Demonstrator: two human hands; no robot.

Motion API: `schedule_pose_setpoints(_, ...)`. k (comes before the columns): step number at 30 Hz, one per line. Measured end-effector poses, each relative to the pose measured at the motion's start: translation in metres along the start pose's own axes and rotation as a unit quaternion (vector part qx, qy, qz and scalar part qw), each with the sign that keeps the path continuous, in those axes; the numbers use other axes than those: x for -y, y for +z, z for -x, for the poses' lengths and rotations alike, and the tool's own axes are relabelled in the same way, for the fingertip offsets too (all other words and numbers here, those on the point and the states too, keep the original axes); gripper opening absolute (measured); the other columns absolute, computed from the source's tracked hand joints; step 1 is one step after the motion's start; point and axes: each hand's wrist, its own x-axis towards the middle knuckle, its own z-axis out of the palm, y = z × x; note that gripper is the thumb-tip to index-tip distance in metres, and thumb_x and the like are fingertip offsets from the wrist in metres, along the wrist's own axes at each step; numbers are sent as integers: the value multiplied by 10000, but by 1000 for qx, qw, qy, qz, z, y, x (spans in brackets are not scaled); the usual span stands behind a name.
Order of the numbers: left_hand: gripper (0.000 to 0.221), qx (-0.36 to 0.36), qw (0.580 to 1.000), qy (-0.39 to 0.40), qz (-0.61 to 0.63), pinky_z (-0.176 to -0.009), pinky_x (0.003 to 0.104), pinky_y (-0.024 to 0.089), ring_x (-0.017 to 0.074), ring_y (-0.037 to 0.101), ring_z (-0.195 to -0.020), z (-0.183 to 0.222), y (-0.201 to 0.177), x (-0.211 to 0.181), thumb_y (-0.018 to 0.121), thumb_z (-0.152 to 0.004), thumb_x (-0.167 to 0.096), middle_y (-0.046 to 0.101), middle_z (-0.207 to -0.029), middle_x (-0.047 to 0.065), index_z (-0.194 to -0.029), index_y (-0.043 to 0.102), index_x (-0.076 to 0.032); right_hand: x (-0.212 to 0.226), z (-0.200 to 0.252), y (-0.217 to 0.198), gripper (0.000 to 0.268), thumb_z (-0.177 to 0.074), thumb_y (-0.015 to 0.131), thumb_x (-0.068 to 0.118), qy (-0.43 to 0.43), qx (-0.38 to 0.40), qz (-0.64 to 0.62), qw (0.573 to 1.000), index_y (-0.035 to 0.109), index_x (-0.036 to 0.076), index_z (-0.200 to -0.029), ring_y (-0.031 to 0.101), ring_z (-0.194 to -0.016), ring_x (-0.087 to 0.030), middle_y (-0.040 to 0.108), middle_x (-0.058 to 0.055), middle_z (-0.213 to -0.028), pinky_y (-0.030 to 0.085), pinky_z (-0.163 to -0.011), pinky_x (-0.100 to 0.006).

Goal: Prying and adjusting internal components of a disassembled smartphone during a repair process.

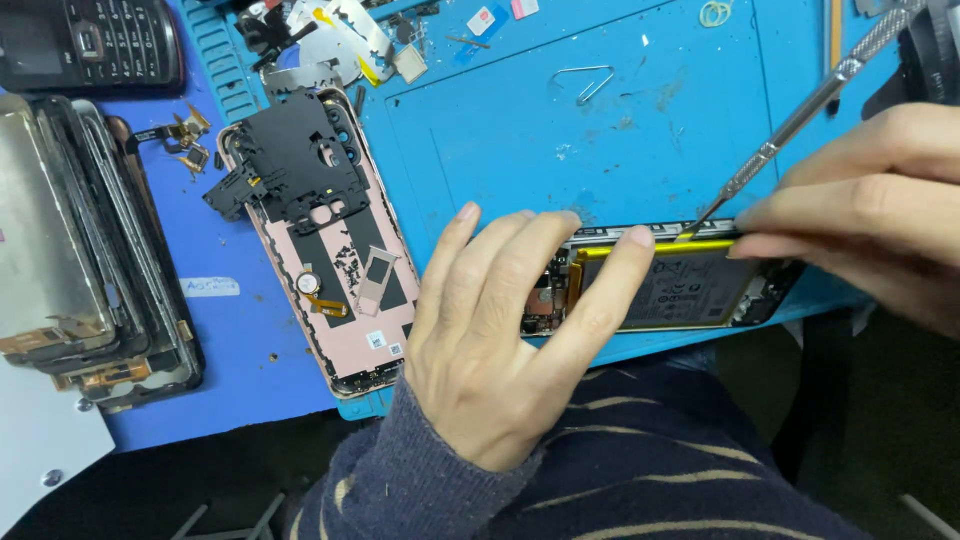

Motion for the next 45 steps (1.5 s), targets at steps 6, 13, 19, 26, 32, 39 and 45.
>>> schedule_pose_setpoints(6, 423, -8, 1000, -4, -23, -1147, 556, 483, 268, 598, -1215, 0, 3, -2, 676, -947, -126, 587, -1242, 83, -1339, 676, -284, -6, 3, -4, 315, -675, 884, 252, 71, 59, -8, 996, 800, 181, -971, 675, -711, -130, 697, -21, -858, 534, -619, -278)
schedule_pose_setpoints(13, 420, -16, 1000, -2, -19, -1145, 553, 489, 267, 601, -1212, 0, 4, -1, 669, -948, -138, 591, -1245, 83, -1343, 663, -280, 4, -16, -3, 352, -702, 847, 287, 42, 48, -37, 997, 799, 146, -1022, 689, -728, -115, 696, -18, -862, 537, -624, -262)
schedule_pose_setpoints(19, 396, -20, 1000, 2, -7, -1149, 542, 490, 262, 601, -1215, 0, 3, -1, 661, -967, -147, 596, -1249, 81, -1345, 655, -266, -9, 12, 3, 915, -433, 890, 363, 229, 101, 38, 968, 741, 108, -1299, 624, -662, -158, 680, -56, -971, 513, -534, -273)
schedule_pose_setpoints(26, 399, -17, 1000, 8, -17, -1135, 544, 491, 264, 609, -1193, -1, 2, -1, 665, -951, -146, 605, -1228, 88, -1335, 674, -257, -8, 18, -2, 406, -747, 843, 249, 47, 66, 75, 994, 764, 166, -1136, 679, -803, -147, 692, -35, -974, 539, -713, -284)
schedule_pose_setpoints(32, 392, -30, 999, 2, -16, -1142, 538, 498, 262, 603, -1200, -1, 3, -2, 661, -946, -146, 605, -1237, 89, -1321, 692, -258, -2, -9, -7, 303, -688, 804, 110, -11, 67, 53, 996, 737, 115, -983, 662, -785, -225, 677, -68, -853, 519, -689, -384)
schedule_pose_setpoints(39, 385, -22, 1000, 10, -13, -1129, 544, 500, 270, 602, -1186, -2, 1, -2, 661, -942, -140, 609, -1227, 95, -1310, 698, -246, 4, -8, -5, 377, -626, 768, 124, -24, 151, 173, 973, 765, 113, -1002, 625, -691, -230, 632, -74, -785, 496, -617, -411)
schedule_pose_setpoints(45, 387, -26, 1000, 7, -8, -1138, 542, 499, 271, 599, -1197, -2, 2, -1, 661, -944, -138, 606, -1240, 96, -1315, 694, -243, -12, -11, -9, 376, -684, 701, -14, -87, 97, 58, 990, 716, 35, -1057, 590, -658, -183, 620, -72, -821, 464, -545, -384)
